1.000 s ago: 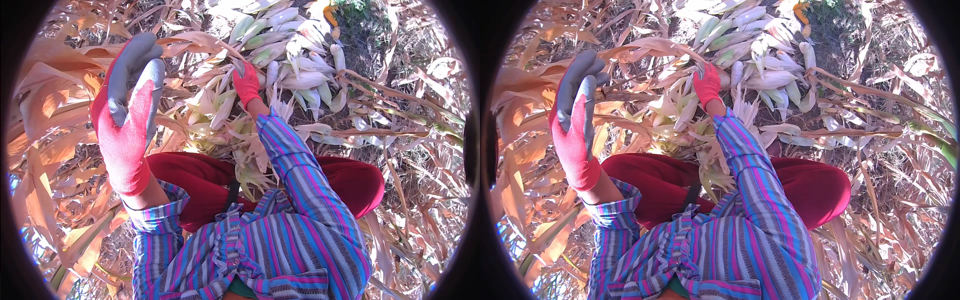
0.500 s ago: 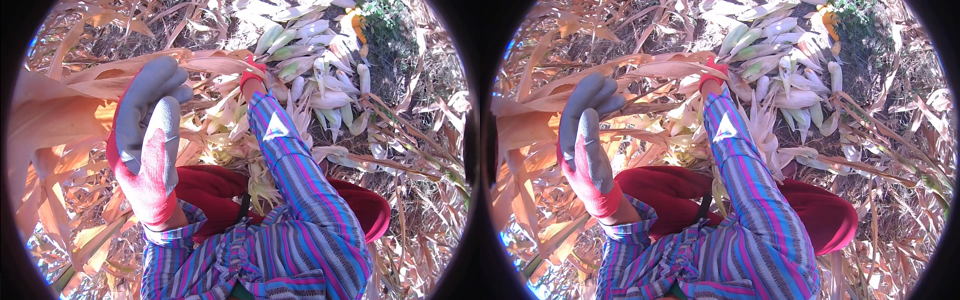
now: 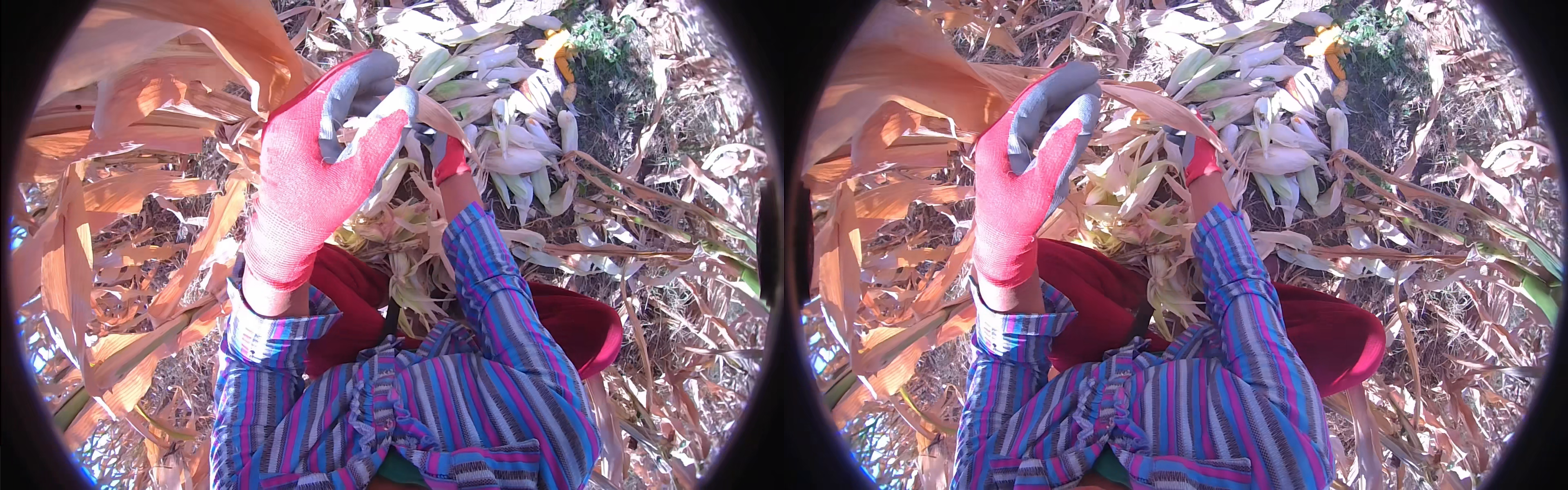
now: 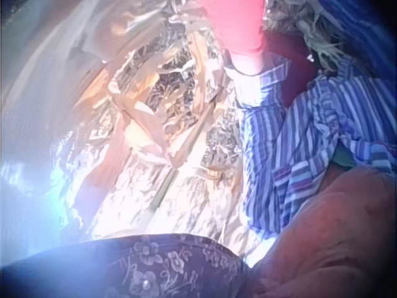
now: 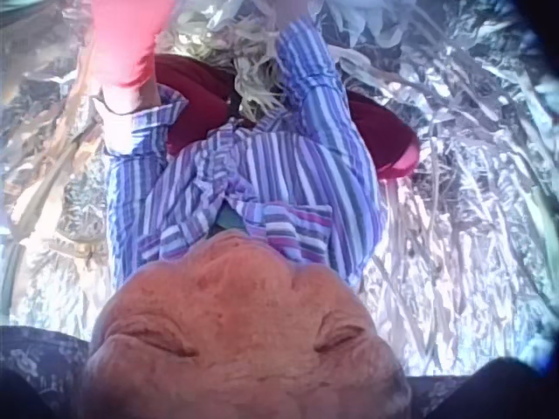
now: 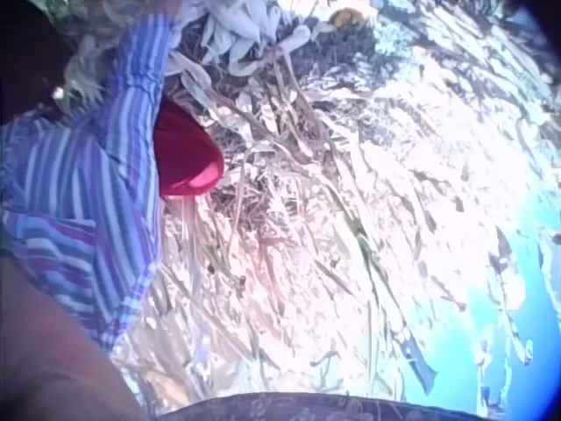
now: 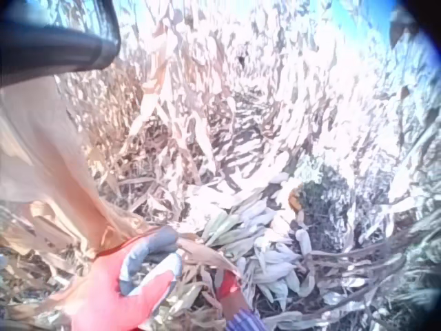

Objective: The person sits on the ground in a cornfield and shucks corn cobs by hand. They repeatedly pull back the husks to expose the kernels and place the shucked cobs into a red bucket on their lap.

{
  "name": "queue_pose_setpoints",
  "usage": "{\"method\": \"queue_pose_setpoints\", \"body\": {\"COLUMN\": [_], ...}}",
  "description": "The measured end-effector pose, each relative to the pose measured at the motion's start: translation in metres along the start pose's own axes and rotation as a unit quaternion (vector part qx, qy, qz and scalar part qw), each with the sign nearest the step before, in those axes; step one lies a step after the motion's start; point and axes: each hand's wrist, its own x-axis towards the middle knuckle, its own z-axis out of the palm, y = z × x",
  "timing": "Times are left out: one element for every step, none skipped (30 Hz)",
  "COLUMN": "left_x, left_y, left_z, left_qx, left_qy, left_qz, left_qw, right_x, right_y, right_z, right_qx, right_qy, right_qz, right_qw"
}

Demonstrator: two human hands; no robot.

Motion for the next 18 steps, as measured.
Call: {"method": "queue_pose_setpoints", "body": {"left_x": [-0.002, -0.003, -0.002, -0.002, -0.003, -0.003, -0.006, -0.007, -0.01, -0.011, -0.011, -0.013, -0.015, -0.02, -0.026, -0.029, -0.032, -0.036], "left_y": [-0.005, -0.009, -0.017, -0.021, -0.024, -0.021, -0.029, -0.033, -0.032, -0.031, -0.03, -0.034, -0.041, -0.046, -0.053, -0.053, -0.053, -0.05], "left_z": [0.001, 0.001, 0.002, 0.004, 0.006, 0.014, 0.022, 0.028, 0.036, 0.045, 0.056, 0.063, 0.072, 0.079, 0.079, 0.084, 0.086, 0.094], "left_qx": [-0.011, 0.033, 0.093, 0.149, 0.204, 0.238, 0.27, 0.299, 0.327, 0.332, 0.337, 0.336, 0.311, 0.268, 0.218, 0.189, 0.108, 0.02], "left_qy": [0.001, 0.0, 0.0, -0.028, -0.055, -0.079, -0.083, -0.124, -0.164, -0.203, -0.245, -0.257, -0.229, -0.234, -0.246, -0.258, -0.307, -0.364], "left_qz": [0.021, 0.046, 0.078, 0.092, 0.105, 0.105, 0.125, 0.111, 0.093, 0.08, 0.069, 0.109, 0.193, 0.189, 0.194, 0.164, 0.103, 0.051], "left_qw": [1.0, 0.998, 0.993, 0.984, 0.972, 0.962, 0.951, 0.94, 0.926, 0.918, 0.906, 0.9, 0.902, 0.915, 0.924, 0.933, 0.94, 0.93], "right_x": [-0.004, -0.01, -0.017, -0.023, -0.031, -0.045, -0.054, -0.067, -0.081, -0.1, -0.116, -0.127, -0.141, -0.155, -0.171, -0.186, -0.195, -0.204], "right_y": [-0.02, -0.041, -0.063, -0.084, -0.107, -0.134, -0.156, -0.174, -0.195, -0.214, -0.228, -0.24, -0.248, -0.255, -0.25, -0.252, -0.255, -0.252], "right_z": [-0.001, -0.003, -0.007, -0.011, -0.017, -0.029, -0.024, -0.018, -0.004, 0.021, 0.025, 0.03, 0.029, 0.026, 0.041, 0.05, 0.054, 0.041], "right_qx": [0.02, 0.031, 0.013, -0.02, -0.101, -0.228, -0.29, -0.208, -0.122, -0.142, -0.126, -0.108, -0.088, 0.006, 0.095, 0.14, 0.185, 0.228], "right_qy": [-0.022, -0.042, -0.052, -0.052, -0.051, -0.039, -0.031, 0.015, 0.062, 0.064, 0.081, 0.091, 0.108, 0.046, 0.079, 0.067, 0.054, 0.002], "right_qz": [0.003, 0.006, -0.005, -0.017, -0.057, -0.127, -0.16, -0.091, -0.019, -0.007, 0.005, 0.018, 0.032, 0.036, 0.0, -0.009, -0.016, -0.021], "right_qw": [1.0, 0.999, 0.999, 0.998, 0.992, 0.965, 0.943, 0.974, 0.99, 0.988, 0.989, 0.99, 0.99, 0.998, 0.992, 0.988, 0.981, 0.973]}}
